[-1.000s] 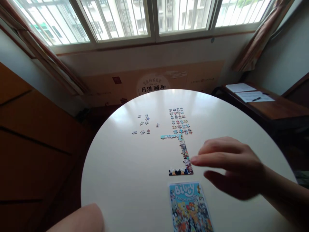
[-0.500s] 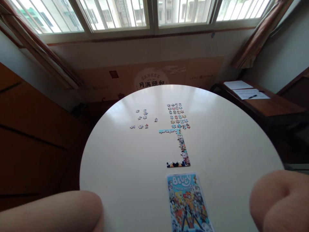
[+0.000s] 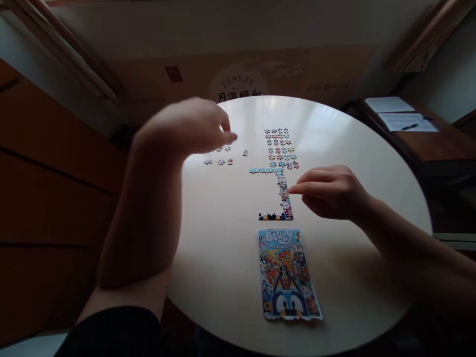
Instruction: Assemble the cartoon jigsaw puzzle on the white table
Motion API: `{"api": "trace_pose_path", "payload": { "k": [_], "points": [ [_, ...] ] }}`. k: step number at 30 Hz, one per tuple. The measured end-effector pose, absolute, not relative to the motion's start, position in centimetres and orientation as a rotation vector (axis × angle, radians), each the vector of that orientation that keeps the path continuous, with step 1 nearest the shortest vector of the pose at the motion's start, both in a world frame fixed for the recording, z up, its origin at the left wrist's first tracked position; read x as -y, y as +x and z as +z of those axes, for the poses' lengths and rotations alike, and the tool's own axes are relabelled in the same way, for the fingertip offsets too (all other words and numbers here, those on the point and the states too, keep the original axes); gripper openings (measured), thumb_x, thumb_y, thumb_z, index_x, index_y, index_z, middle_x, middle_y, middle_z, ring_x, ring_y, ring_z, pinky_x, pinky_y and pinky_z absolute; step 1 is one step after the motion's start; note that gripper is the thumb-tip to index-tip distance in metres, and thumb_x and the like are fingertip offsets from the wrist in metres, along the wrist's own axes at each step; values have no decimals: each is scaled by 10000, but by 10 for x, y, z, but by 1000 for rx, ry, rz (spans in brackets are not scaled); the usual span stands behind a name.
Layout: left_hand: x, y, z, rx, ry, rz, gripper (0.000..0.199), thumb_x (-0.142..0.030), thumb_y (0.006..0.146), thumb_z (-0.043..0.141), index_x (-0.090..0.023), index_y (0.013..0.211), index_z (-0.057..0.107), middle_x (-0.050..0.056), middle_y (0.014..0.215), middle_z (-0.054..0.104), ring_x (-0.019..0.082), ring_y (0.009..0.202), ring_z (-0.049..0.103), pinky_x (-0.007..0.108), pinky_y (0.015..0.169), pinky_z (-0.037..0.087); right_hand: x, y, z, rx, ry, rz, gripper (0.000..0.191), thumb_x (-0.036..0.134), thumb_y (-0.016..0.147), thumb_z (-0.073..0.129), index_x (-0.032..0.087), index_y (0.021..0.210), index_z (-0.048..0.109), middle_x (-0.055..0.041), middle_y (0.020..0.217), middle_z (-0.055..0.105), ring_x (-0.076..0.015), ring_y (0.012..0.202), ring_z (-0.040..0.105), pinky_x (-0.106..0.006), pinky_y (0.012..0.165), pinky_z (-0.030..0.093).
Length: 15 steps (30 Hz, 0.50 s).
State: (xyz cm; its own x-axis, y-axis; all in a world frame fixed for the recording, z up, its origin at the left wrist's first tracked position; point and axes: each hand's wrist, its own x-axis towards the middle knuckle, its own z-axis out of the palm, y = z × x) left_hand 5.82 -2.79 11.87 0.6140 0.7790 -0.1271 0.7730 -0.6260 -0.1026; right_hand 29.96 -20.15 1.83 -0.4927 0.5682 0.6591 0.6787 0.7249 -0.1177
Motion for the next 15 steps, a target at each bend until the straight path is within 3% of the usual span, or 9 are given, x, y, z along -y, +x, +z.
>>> {"api": "trace_pose_path", "payload": {
  "k": [4, 8, 15],
  "points": [
    [31, 101, 81, 1432, -2710, 484, 317, -420, 849, 649, -211, 1063, 757, 43, 894, 678, 292, 1085, 612, 343, 935, 430, 193, 305, -10, 2241, -966, 35, 276, 63, 821, 537, 232, 933, 724, -11, 825, 741, -132, 682, 670, -266, 590, 506],
    [23, 114, 59, 1458, -2677, 578, 346, -376, 798, 697, -220, 1103, 746, 80, 912, 683, 303, 1032, 615, 327, 877, 453, 193, 305, -13, 2293, -951, 117, 305, 45, 801, 536, 229, 941, 735, -14, 849, 746, -145, 724, 680, -277, 620, 518],
    [18, 103, 64, 1395, -2705, 612, 337, -322, 808, 668, -186, 1102, 762, 124, 995, 718, 299, 939, 650, 348, 815, 482, 192, 305, -12, 2290, -974, 144, 303, 36, 808, 544, 220, 954, 736, -25, 869, 747, -151, 745, 680, -280, 632, 520]
  ]
}}
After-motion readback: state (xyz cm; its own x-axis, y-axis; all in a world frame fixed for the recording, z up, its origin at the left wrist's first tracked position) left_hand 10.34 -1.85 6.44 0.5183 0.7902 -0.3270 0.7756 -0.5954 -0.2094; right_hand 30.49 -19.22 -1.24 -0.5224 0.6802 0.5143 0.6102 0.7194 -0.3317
